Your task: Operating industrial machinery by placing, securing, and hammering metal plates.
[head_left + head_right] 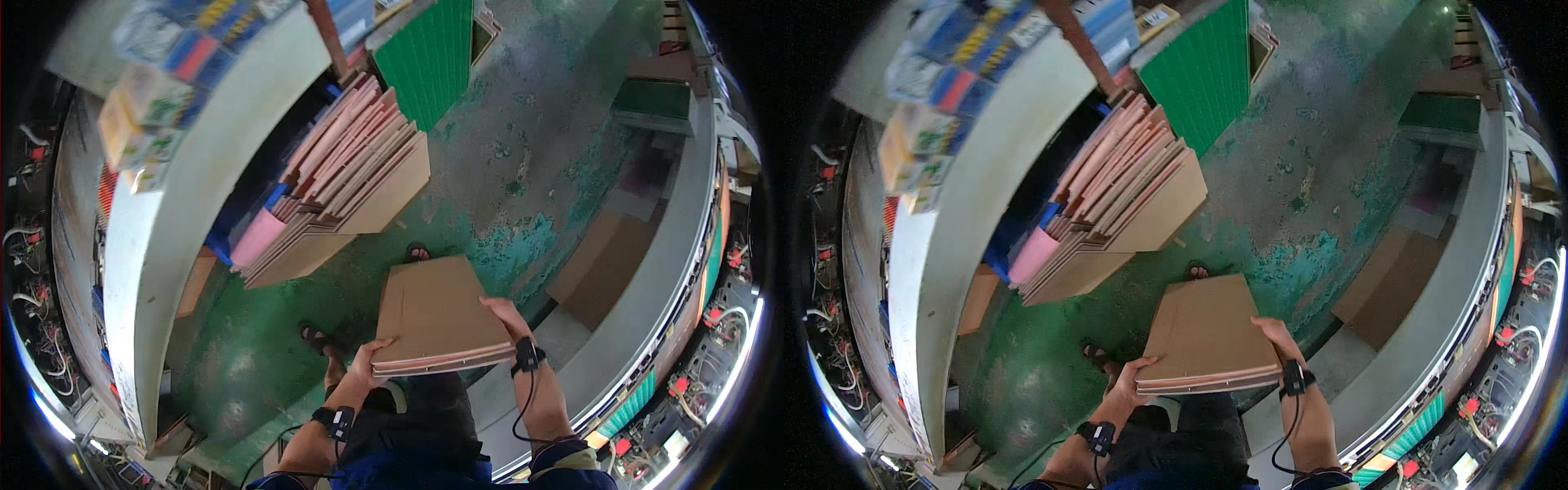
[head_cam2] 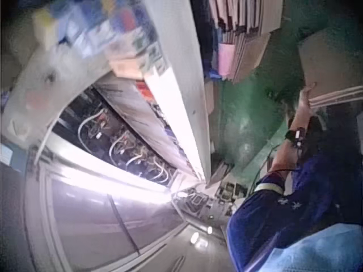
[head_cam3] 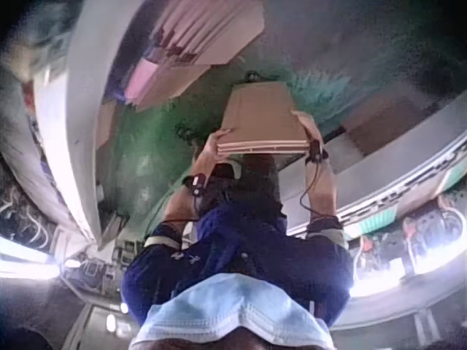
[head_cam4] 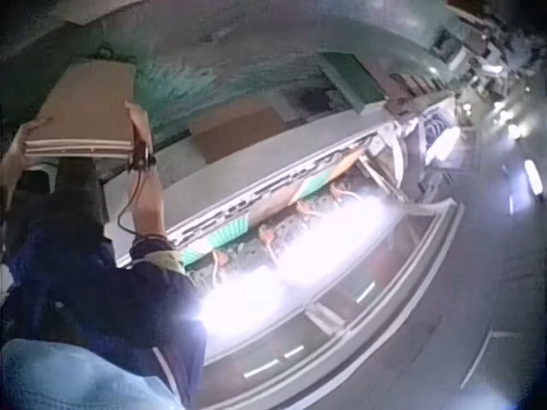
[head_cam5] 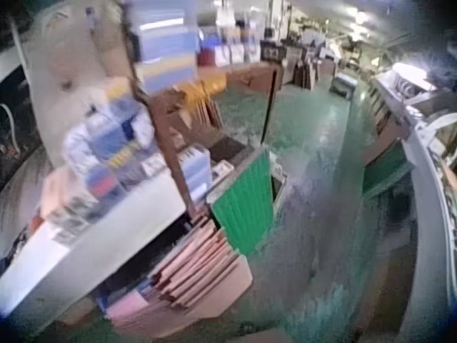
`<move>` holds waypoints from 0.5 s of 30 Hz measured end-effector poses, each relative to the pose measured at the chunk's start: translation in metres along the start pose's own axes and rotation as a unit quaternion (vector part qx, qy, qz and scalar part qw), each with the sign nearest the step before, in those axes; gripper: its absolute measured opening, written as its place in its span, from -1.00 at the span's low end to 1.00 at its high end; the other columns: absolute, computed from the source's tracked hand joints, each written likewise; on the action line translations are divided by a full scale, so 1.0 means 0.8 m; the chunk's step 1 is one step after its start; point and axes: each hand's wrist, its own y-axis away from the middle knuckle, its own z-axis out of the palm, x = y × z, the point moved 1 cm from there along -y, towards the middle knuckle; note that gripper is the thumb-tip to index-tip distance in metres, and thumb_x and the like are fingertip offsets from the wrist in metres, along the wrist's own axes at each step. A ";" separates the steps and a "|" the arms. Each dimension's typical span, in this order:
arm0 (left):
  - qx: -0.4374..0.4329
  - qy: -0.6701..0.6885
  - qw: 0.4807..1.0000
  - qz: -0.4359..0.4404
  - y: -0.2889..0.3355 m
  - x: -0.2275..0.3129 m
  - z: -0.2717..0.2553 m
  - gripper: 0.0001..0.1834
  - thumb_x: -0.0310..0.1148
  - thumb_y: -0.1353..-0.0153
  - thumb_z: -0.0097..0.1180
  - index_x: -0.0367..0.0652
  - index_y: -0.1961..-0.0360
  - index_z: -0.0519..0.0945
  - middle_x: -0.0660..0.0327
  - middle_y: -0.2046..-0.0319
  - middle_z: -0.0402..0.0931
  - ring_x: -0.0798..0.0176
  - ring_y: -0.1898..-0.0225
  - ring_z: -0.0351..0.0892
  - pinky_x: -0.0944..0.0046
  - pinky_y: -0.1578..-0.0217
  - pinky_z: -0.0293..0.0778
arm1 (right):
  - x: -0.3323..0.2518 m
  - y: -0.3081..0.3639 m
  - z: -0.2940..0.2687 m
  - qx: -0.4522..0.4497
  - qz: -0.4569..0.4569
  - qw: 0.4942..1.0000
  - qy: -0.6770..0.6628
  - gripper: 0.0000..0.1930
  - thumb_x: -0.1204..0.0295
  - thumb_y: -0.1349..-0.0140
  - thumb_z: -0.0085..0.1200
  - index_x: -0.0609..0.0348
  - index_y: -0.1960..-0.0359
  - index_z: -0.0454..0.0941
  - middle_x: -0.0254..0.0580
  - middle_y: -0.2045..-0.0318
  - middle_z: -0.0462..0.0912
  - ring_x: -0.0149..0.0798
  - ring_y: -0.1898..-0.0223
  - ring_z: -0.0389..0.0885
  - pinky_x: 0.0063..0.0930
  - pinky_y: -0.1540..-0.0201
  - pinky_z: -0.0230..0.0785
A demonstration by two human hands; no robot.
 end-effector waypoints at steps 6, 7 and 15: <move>-0.014 0.143 0.987 0.071 -0.150 0.008 0.024 -0.64 -0.28 -0.17 0.16 -0.17 0.02 0.56 0.06 0.04 0.57 -0.04 0.00 0.56 -0.04 0.00 0.53 | -0.134 -0.175 -0.002 -0.143 -0.124 0.982 -0.005 -0.70 0.30 -0.24 0.20 0.38 0.24 0.64 -0.29 0.33 0.67 -0.42 0.33 0.56 -0.38 0.22 0.42; -0.003 0.165 0.983 0.081 -0.176 0.014 0.043 -0.61 -0.24 -0.13 0.19 -0.14 0.02 0.57 0.06 0.02 0.56 -0.06 -0.01 0.55 -0.03 0.02 0.54 | -0.149 -0.233 -0.018 -0.154 -0.175 0.972 0.038 -0.71 0.30 -0.23 0.20 0.36 0.25 0.65 -0.28 0.32 0.67 -0.41 0.31 0.57 -0.38 0.22 0.43; -0.155 0.219 0.958 0.099 -0.218 0.164 0.094 -0.56 -0.10 -0.20 0.07 -0.31 0.12 0.51 0.01 0.33 0.50 -0.07 0.26 0.53 -0.01 0.19 0.62 | -0.273 -0.234 0.065 -0.167 -0.136 0.972 -0.097 -0.69 0.20 -0.30 0.10 0.22 0.14 0.59 -0.29 0.31 0.66 -0.39 0.29 0.58 -0.43 0.24 0.44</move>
